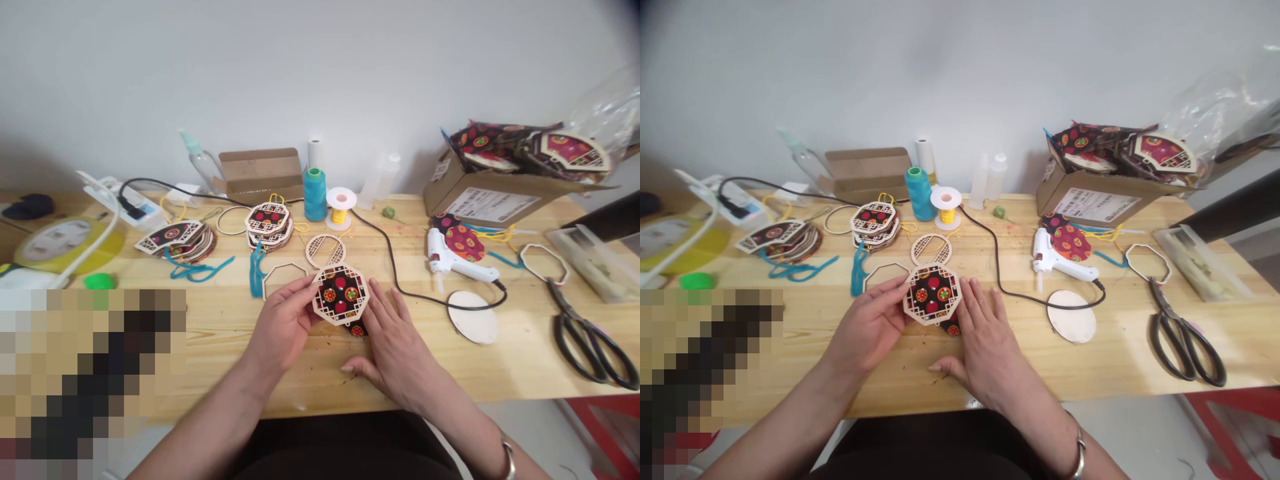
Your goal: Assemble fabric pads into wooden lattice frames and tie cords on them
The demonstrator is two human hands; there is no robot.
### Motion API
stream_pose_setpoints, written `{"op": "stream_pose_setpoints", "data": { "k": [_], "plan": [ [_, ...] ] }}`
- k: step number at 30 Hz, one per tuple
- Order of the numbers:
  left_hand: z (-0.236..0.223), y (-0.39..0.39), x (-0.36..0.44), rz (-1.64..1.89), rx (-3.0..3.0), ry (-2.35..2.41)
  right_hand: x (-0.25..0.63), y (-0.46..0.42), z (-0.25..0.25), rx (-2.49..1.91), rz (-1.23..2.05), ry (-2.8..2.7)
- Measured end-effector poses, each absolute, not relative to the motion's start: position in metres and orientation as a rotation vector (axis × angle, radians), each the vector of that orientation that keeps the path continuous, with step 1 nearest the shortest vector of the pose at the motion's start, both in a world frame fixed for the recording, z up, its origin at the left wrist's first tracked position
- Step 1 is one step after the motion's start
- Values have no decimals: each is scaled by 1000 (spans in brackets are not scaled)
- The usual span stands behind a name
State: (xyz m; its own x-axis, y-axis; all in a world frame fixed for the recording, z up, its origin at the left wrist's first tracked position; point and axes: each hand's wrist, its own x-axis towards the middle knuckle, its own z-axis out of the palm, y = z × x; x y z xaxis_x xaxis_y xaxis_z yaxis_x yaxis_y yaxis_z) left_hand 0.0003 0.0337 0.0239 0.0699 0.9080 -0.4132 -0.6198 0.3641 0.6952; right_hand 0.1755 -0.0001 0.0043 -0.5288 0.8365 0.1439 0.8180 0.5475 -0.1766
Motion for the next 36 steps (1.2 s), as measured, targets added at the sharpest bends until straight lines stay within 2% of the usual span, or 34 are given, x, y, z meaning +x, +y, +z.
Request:
{"op": "stream_pose_setpoints", "data": {
  "k": [5,7,12,14,17,23,27,29,31,36],
  "plan": [
    [25,32,0,1146,435,899,186,-3,10,-1382,118,-2091],
    [26,31,-1,1098,465,889,187,-5,15,-1433,336,-1840],
    [27,28,-1,968,554,836,178,-5,26,-1358,1174,-1351],
    [27,26,0,932,585,811,175,-4,26,-1350,1311,-1216],
    [27,24,0,907,630,798,174,-2,24,-1368,1348,-1119],
    [25,24,1,943,765,904,176,-3,23,-1371,1157,-1185],
    [23,22,2,962,828,943,175,-9,19,-1396,520,-1527],
    [22,21,2,952,784,834,175,-11,14,-1284,175,-1708],
    [23,21,1,942,708,694,175,-13,7,-1146,-23,-1843],
    [24,20,-2,943,660,508,171,-17,-2,-1055,-134,-1992]
  ]
}}
